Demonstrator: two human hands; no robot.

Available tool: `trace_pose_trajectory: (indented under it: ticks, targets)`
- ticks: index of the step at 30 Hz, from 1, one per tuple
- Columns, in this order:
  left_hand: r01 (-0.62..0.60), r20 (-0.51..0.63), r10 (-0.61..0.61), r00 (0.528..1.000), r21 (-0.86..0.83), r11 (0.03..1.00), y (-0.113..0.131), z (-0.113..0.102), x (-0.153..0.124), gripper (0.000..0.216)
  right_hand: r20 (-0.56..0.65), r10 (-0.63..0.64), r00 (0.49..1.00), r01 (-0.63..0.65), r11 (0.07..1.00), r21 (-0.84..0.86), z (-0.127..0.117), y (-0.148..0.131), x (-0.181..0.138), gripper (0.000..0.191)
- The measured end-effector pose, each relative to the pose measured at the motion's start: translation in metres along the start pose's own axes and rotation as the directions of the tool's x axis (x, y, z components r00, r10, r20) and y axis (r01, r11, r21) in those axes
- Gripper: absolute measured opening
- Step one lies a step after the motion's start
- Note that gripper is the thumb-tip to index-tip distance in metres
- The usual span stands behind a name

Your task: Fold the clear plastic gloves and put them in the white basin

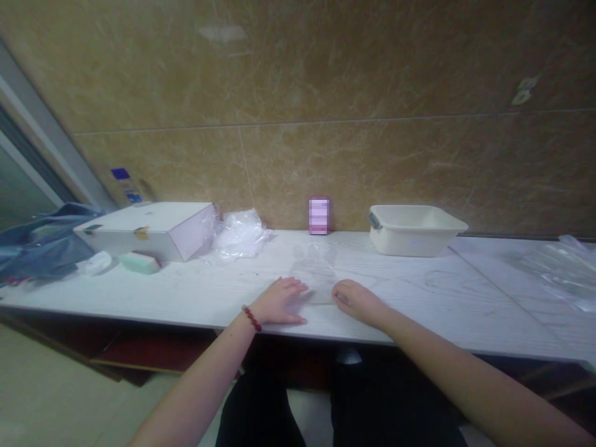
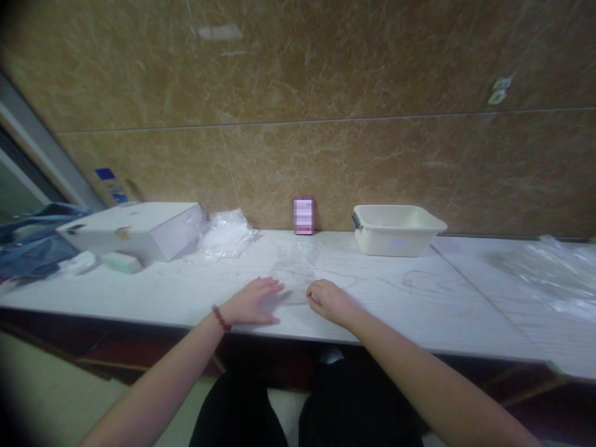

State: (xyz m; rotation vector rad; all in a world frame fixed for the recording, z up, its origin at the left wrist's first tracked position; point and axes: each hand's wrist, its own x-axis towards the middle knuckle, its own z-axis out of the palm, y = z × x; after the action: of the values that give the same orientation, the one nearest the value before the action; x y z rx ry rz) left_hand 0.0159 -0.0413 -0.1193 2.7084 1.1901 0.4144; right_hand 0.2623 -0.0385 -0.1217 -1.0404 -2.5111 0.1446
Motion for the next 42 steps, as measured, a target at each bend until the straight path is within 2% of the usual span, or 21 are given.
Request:
trace_pose_trajectory:
  ticks: [2, 5, 7, 8, 11, 12, 13, 16, 19, 21, 25, 30, 33, 35, 39, 42]
  targets:
    - [0.015, -0.035, -0.016, 0.999, -0.014, 1.0, -0.001, 0.003, 0.004, 0.061, -0.012, 0.035, 0.999, -0.034, 0.997, 0.076, -0.004, -0.001, 0.001, 0.015]
    - [0.033, -0.064, -0.037, 0.997, -0.064, 0.997, -0.007, 0.005, 0.011, 0.033, -0.011, 0.106, 0.994, -0.103, 0.981, 0.164, -0.009, 0.001, 0.001, 0.018]
    - [0.064, -0.077, -0.072, 0.994, -0.101, 0.993, -0.01, 0.005, 0.015, 0.025, 0.003, 0.125, 0.992, -0.123, 0.973, 0.197, -0.012, 0.004, 0.0, 0.022]
    - [0.082, -0.084, -0.092, 0.992, -0.12, 0.989, -0.01, 0.005, 0.017, 0.024, 0.018, 0.117, 0.993, -0.118, 0.973, 0.198, -0.013, 0.006, -0.001, 0.029]
    - [0.081, -0.083, -0.095, 0.992, -0.161, 0.984, -0.008, 0.001, 0.018, 0.024, 0.079, 0.086, 0.993, -0.096, 0.986, 0.133, -0.014, 0.012, -0.003, 0.07]
    - [0.064, -0.076, -0.078, 0.994, -0.171, 0.983, -0.006, 0.0, 0.017, 0.023, 0.095, 0.087, 0.992, -0.097, 0.99, 0.104, -0.013, 0.015, -0.003, 0.076]
    - [0.049, -0.068, -0.062, 0.996, -0.181, 0.982, -0.004, -0.001, 0.016, 0.023, 0.109, 0.092, 0.99, -0.101, 0.992, 0.081, -0.012, 0.017, -0.002, 0.075]
    - [0.033, -0.038, -0.042, 0.998, -0.214, 0.976, 0.002, -0.005, 0.011, 0.023, 0.148, 0.068, 0.987, -0.079, 0.995, 0.068, -0.007, 0.022, 0.003, 0.055]
    - [-0.003, -0.024, -0.003, 1.0, -0.258, 0.966, 0.007, -0.009, 0.004, 0.023, 0.193, -0.068, 0.979, 0.042, 0.99, 0.138, -0.005, 0.023, 0.007, 0.039]
    - [-0.048, -0.029, 0.041, 0.999, -0.294, 0.955, 0.009, -0.013, -0.002, 0.024, 0.201, -0.158, 0.967, 0.119, 0.974, 0.192, -0.006, 0.021, 0.007, 0.034]
    - [-0.096, -0.03, 0.091, 0.995, -0.32, 0.943, 0.009, -0.016, -0.008, 0.03, 0.193, -0.223, 0.956, 0.179, 0.959, 0.221, -0.006, 0.013, 0.0, 0.033]
    - [-0.159, -0.011, 0.162, 0.987, -0.271, 0.949, 0.004, -0.01, -0.012, 0.042, 0.215, -0.181, 0.96, 0.141, 0.972, 0.188, -0.001, 0.013, -0.004, 0.034]
    - [-0.16, -0.015, 0.16, 0.987, -0.204, 0.966, 0.004, -0.007, -0.015, 0.05, 0.232, -0.17, 0.958, 0.129, 0.975, 0.183, -0.002, 0.014, -0.003, 0.036]
    - [-0.155, -0.022, 0.154, 0.988, -0.182, 0.971, 0.005, -0.005, -0.017, 0.048, 0.235, -0.176, 0.956, 0.132, 0.973, 0.191, -0.004, 0.012, -0.004, 0.036]
    - [-0.179, -0.022, 0.178, 0.984, -0.203, 0.963, 0.006, -0.002, -0.018, 0.028, 0.218, -0.207, 0.954, 0.159, 0.963, 0.218, -0.01, 0.007, -0.009, 0.035]
    - [-0.169, -0.043, 0.163, 0.986, -0.269, 0.948, 0.006, -0.001, -0.018, 0.027, 0.168, -0.219, 0.961, 0.177, 0.956, 0.232, -0.011, 0.004, -0.012, 0.033]
